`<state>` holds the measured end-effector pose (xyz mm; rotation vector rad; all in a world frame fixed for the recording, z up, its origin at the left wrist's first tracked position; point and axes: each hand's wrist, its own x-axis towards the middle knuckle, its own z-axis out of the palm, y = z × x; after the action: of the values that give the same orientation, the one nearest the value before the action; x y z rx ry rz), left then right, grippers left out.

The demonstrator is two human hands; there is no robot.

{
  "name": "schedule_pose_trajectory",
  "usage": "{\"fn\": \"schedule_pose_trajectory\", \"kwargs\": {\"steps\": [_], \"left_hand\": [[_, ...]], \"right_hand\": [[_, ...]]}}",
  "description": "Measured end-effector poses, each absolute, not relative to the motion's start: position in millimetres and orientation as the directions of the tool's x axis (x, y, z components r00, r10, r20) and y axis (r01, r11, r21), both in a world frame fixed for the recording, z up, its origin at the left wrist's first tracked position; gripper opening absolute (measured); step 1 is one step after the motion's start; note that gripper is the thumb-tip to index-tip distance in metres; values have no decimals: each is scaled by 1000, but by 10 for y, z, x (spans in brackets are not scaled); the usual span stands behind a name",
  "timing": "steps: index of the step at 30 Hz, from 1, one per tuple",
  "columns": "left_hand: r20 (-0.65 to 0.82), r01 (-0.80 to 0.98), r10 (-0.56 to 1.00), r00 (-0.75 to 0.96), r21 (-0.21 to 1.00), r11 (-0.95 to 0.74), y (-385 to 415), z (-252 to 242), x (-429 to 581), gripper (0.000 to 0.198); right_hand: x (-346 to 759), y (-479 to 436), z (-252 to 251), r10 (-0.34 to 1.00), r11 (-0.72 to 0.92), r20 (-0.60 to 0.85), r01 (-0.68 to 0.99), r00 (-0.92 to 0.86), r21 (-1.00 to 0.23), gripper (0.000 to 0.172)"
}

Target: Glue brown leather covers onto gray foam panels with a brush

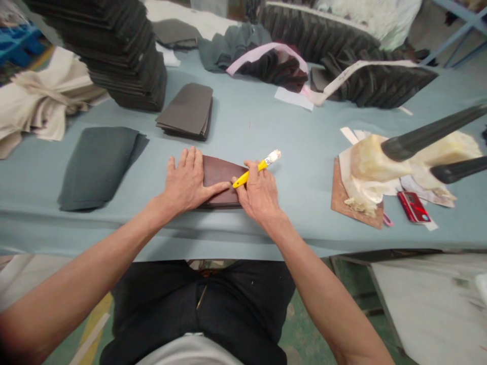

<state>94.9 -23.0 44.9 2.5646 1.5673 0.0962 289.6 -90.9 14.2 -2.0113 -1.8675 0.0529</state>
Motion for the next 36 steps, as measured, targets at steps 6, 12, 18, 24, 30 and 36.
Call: {"fn": "schedule_pose_trajectory", "kwargs": {"steps": [6,12,18,24,30,36], "left_hand": [[19,912,918,397,100,-397,-176,469,976,100],[57,656,663,747,106,-748,-49,480,924,62],[6,525,531,848,138,-840,-16,429,876,62],[2,472,477,879,148,-869,-61,345,776,93],[43,447,457,889,146,-883,-64,308,772,111],[24,416,421,907,119,-902,-87,350,778,117]], "right_hand": [[2843,-902,180,966,-71,216,951,141,-300,50],[2811,-902,207,968,-68,213,956,132,-285,48],[2792,-910,186,967,-60,219,956,127,-286,47],[2818,-909,164,965,-57,226,951,130,-305,47],[2830,-910,183,965,-50,232,958,119,-284,47],[2819,-965,282,964,-31,253,976,86,-214,49]]}}
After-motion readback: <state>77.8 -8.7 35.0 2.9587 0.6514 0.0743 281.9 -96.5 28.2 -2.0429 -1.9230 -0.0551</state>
